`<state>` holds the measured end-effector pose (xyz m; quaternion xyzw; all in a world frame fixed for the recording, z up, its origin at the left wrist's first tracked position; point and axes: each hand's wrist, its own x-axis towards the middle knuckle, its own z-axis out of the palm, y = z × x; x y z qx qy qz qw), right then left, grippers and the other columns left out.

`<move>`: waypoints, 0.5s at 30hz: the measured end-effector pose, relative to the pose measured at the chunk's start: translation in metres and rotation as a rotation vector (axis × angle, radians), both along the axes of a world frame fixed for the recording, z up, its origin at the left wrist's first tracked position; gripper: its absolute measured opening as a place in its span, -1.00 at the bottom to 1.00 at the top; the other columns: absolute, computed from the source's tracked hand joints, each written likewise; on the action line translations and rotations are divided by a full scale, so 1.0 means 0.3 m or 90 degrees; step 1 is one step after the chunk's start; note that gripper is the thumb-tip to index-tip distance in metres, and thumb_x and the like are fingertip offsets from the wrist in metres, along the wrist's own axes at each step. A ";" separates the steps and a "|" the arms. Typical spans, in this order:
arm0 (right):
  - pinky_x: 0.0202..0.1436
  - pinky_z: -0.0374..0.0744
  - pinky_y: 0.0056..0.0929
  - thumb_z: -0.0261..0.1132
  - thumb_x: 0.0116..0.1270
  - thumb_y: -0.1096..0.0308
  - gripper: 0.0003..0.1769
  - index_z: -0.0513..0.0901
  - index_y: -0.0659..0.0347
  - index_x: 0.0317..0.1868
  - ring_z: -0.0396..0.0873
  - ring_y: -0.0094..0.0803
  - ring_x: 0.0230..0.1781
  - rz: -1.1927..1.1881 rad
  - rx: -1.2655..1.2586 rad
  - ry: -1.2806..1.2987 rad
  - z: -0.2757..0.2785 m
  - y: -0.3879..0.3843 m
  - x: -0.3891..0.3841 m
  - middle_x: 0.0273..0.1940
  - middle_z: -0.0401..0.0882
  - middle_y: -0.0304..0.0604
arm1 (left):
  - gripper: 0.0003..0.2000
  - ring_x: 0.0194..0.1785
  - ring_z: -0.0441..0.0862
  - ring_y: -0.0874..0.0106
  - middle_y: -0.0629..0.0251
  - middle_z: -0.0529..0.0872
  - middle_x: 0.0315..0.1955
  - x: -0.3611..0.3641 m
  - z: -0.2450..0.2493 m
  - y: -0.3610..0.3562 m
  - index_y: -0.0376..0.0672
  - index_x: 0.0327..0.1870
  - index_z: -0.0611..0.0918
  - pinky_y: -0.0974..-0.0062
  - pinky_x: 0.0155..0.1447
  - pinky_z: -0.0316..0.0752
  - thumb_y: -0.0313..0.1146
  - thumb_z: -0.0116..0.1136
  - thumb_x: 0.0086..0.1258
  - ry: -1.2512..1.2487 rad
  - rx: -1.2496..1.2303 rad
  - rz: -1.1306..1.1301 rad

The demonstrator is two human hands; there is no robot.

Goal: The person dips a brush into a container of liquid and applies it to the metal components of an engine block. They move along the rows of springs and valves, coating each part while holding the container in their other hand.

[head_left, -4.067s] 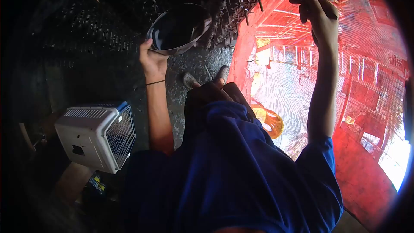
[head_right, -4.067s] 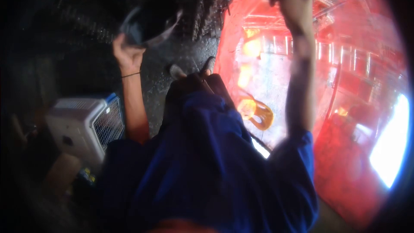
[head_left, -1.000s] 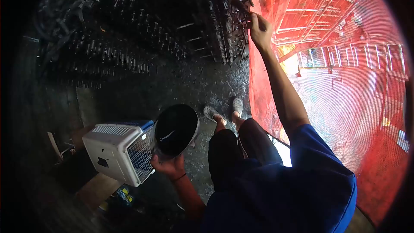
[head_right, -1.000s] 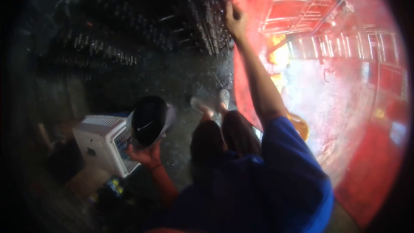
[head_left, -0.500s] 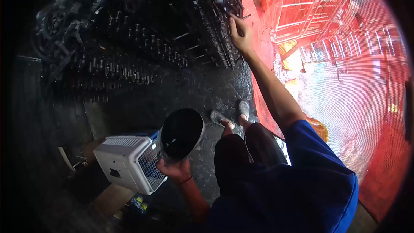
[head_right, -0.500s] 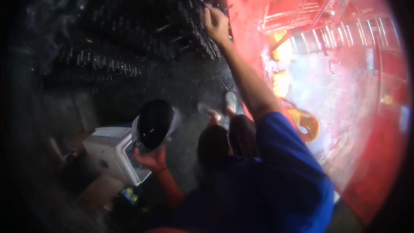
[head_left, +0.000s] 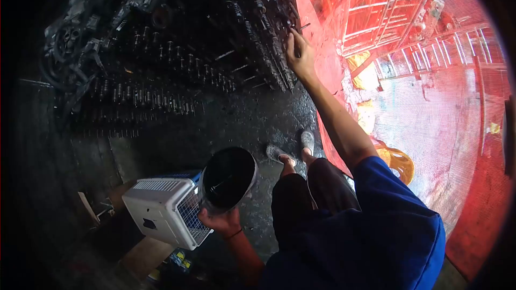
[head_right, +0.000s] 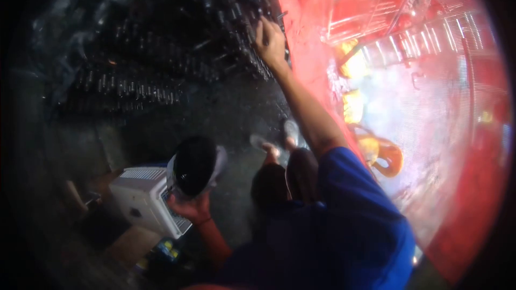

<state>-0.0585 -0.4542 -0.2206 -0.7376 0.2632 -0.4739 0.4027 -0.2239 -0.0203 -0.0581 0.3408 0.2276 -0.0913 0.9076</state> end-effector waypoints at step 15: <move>-0.38 0.51 -0.40 0.29 0.47 0.44 -0.75 0.71 0.42 0.04 0.58 -0.36 -0.46 -0.022 0.023 -0.097 0.179 -0.010 0.058 -0.38 0.66 -0.01 | -0.21 0.36 0.54 -0.01 -0.08 0.54 0.32 0.020 0.020 -0.041 -0.29 0.40 0.46 -0.04 0.41 0.51 -0.05 0.17 0.07 -0.002 0.018 -0.008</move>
